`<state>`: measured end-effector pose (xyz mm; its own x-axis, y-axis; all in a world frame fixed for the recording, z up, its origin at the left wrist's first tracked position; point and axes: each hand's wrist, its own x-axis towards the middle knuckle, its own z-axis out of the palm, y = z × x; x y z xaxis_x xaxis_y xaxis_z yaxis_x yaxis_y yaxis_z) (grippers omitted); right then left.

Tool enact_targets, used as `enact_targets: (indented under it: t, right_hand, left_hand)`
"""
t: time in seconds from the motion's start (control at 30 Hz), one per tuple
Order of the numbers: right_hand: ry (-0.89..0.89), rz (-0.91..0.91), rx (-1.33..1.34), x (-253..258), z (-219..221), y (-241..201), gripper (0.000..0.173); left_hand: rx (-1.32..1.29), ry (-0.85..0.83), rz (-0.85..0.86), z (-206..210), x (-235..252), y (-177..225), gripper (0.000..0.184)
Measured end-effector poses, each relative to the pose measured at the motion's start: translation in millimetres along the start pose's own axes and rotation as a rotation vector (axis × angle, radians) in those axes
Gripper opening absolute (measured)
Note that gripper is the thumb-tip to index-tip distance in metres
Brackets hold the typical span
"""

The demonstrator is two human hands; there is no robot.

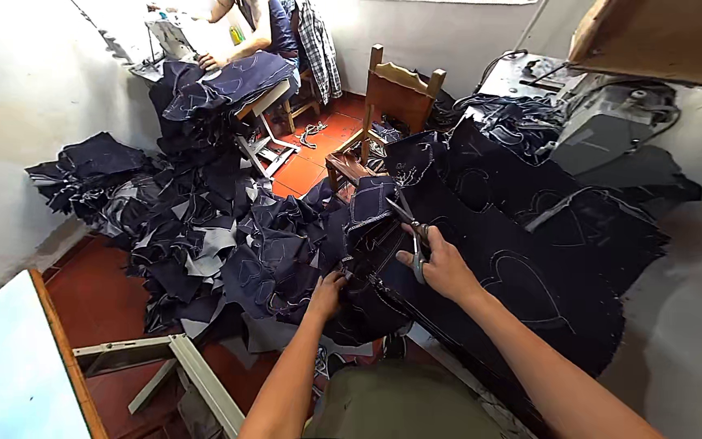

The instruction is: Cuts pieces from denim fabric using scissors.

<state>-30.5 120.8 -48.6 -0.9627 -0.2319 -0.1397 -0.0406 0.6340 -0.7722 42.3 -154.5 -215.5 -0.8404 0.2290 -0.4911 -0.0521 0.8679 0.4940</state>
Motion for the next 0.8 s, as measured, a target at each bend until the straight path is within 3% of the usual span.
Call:
enact_targets:
  t: [0.1,0.27,0.37,0.4,0.5,0.57,0.67,0.8]
  right_hand:
    - [0.006,0.022,-0.111,-0.1,0.5,-6.8,0.061]
    - [0.112,-0.154,-0.189,2.5,8.8,3.0,0.069]
    - [0.233,-0.316,-0.162,-15.7,-4.7,-5.0,0.056]
    - [0.166,-0.271,-0.143,-30.2,-15.2,-14.0,0.048]
    - [-0.557,0.182,-0.074,-72.7,-45.3,-37.4,0.053]
    - [-0.908,0.434,-0.081,-87.6,-44.1,-30.3,0.058]
    - [-0.948,0.605,-0.151,-94.6,-22.8,-21.3,0.061]
    - [-0.839,0.484,-0.120,-93.7,-10.5,-17.5,0.052]
  left_hand:
    - [0.054,-0.132,0.101,-14.4,-21.1,-5.3,0.051]
    - [-0.170,0.037,0.029,-37.8,-80.4,-15.1,0.069]
    - [-0.083,0.029,0.106,-60.6,-97.5,-2.1,0.065]
    - [-0.060,0.013,0.122,-67.2,-101.7,2.1,0.063]
    - [0.009,-0.032,0.138,-86.9,-109.6,3.8,0.058]
    - [0.041,-0.060,0.137,-96.2,-110.6,5.2,0.057]
    - [0.088,-0.100,0.153,-101.5,-109.9,8.7,0.055]
    - [0.093,-0.107,0.169,-100.7,-116.6,4.9,0.057]
